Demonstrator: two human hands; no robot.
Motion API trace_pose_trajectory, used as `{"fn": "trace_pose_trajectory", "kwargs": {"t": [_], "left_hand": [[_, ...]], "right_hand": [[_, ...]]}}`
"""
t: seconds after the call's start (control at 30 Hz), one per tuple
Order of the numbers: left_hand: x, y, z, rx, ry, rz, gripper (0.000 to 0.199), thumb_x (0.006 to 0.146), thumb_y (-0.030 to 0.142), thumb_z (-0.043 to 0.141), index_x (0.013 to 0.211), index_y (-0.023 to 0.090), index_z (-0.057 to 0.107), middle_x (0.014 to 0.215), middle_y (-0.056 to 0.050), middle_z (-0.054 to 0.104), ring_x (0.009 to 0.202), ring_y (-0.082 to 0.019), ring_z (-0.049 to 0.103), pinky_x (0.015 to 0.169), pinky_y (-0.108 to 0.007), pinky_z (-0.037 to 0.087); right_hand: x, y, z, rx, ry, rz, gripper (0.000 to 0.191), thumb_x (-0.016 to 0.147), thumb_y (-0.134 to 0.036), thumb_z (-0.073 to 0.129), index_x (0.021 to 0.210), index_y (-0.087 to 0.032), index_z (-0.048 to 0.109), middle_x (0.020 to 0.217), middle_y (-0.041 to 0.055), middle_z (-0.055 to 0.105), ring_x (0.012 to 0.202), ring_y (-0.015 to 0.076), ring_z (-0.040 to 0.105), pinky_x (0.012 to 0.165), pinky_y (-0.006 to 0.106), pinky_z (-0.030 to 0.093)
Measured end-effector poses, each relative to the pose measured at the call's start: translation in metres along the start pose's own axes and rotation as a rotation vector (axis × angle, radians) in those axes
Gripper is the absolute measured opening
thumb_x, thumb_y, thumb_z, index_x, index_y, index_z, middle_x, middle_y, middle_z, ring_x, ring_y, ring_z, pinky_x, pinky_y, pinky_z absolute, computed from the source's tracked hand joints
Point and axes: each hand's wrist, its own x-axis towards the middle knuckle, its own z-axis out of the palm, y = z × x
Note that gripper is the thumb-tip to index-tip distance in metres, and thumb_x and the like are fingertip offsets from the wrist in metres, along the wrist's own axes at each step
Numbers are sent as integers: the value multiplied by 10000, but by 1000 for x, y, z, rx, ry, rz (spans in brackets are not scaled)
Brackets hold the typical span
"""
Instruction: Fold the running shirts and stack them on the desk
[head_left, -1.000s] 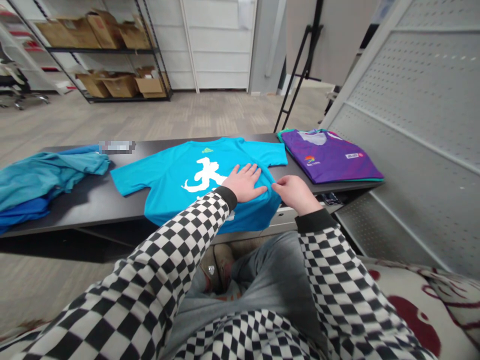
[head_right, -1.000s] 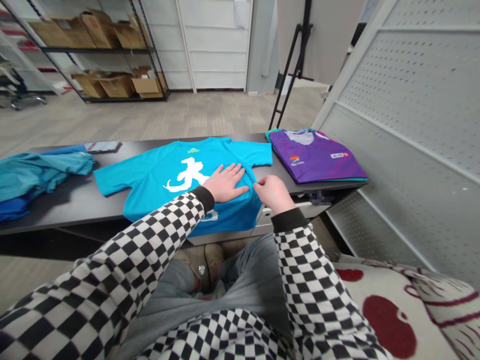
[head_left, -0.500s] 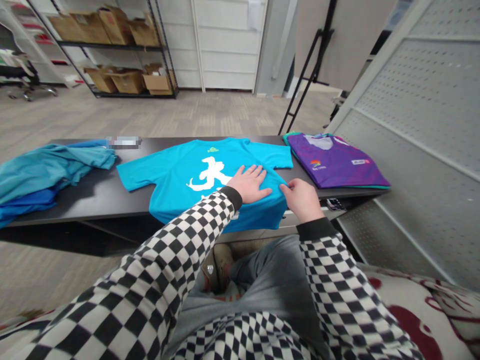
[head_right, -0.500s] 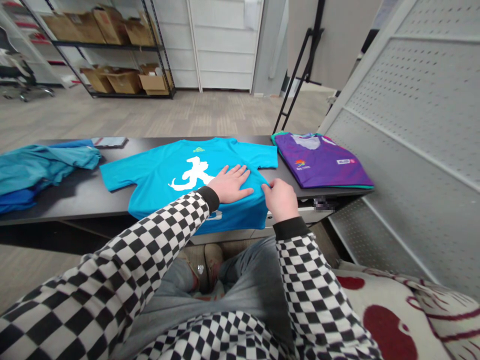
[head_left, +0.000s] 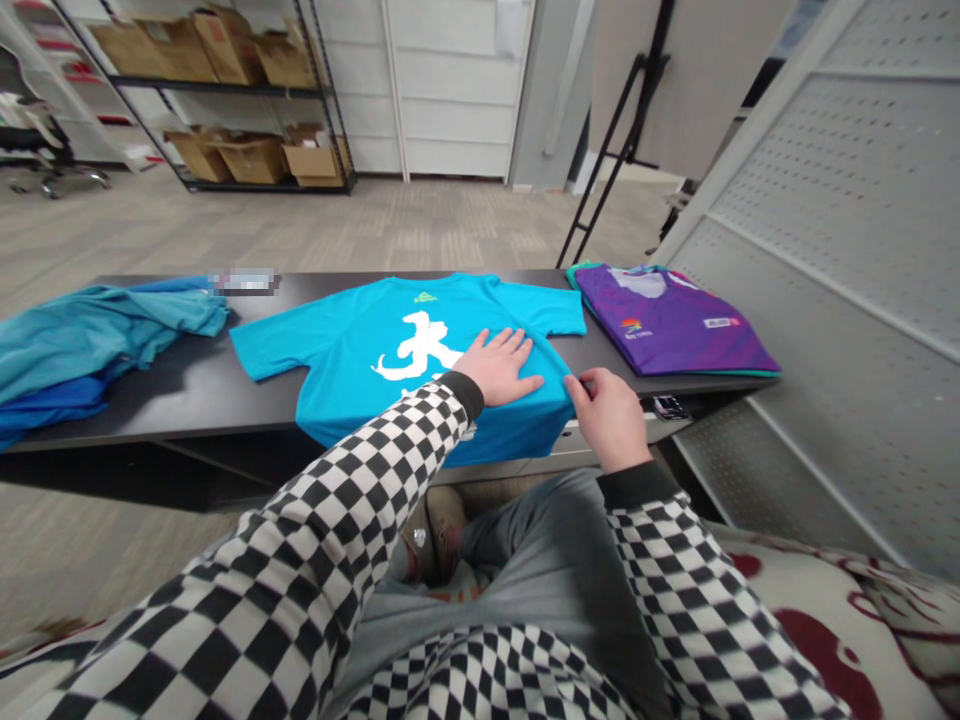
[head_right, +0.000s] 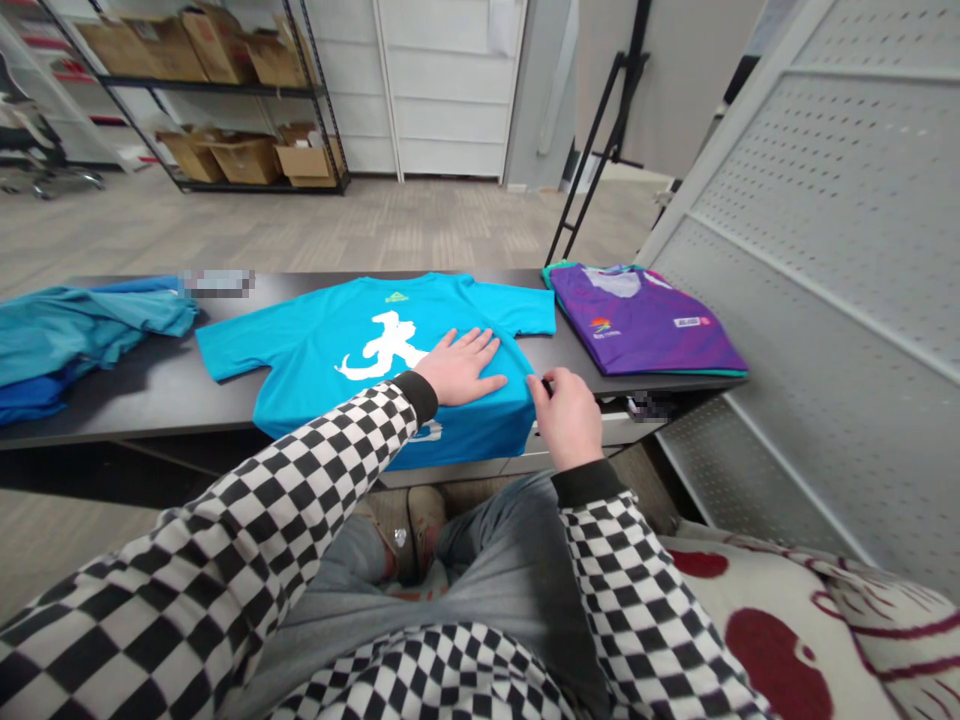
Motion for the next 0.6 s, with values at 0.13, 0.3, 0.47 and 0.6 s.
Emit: {"fn": "trace_pose_trajectory", "kwargs": {"t": [0.13, 0.3, 0.47, 0.6], "left_hand": [[0, 0, -1, -3, -3, -5, 930, 1085, 768, 309, 1817, 195, 338, 1900, -126, 233, 1770, -361, 213, 1438, -634, 115], [1, -1, 1, -4, 2, 7, 948, 1082, 774, 320, 1818, 176, 334, 1899, -136, 232, 1768, -378, 212, 1433, -651, 116], [0, 0, 0, -2, -1, 2, 937, 1086, 767, 324, 1820, 185, 329, 1900, -131, 232, 1770, -370, 207, 1436, -645, 112], [-1, 0, 0, -1, 3, 4, 932, 1088, 763, 324, 1814, 179, 347, 1895, -138, 249, 1769, -369, 213, 1436, -640, 119]], "right_hand": [[0, 6, 1, 45, 12, -47, 366, 1108, -454, 497, 1050, -196, 750, 990, 152, 761, 953, 311, 687, 865, 393, 484], [1, 8, 6, 50, 23, -23, 313, 1059, -469, 583, 1057, -203, 747, 996, 128, 749, 923, 292, 676, 830, 371, 475], [5, 2, 0, 44, -21, 32, 411, 1088, -559, 570, 1053, -198, 761, 991, 144, 774, 932, 306, 696, 836, 374, 489], [17, -12, -10, -10, 40, -25, 438, 1094, -494, 558, 1235, -147, 784, 1146, 212, 790, 1063, 358, 722, 963, 437, 532]]}}
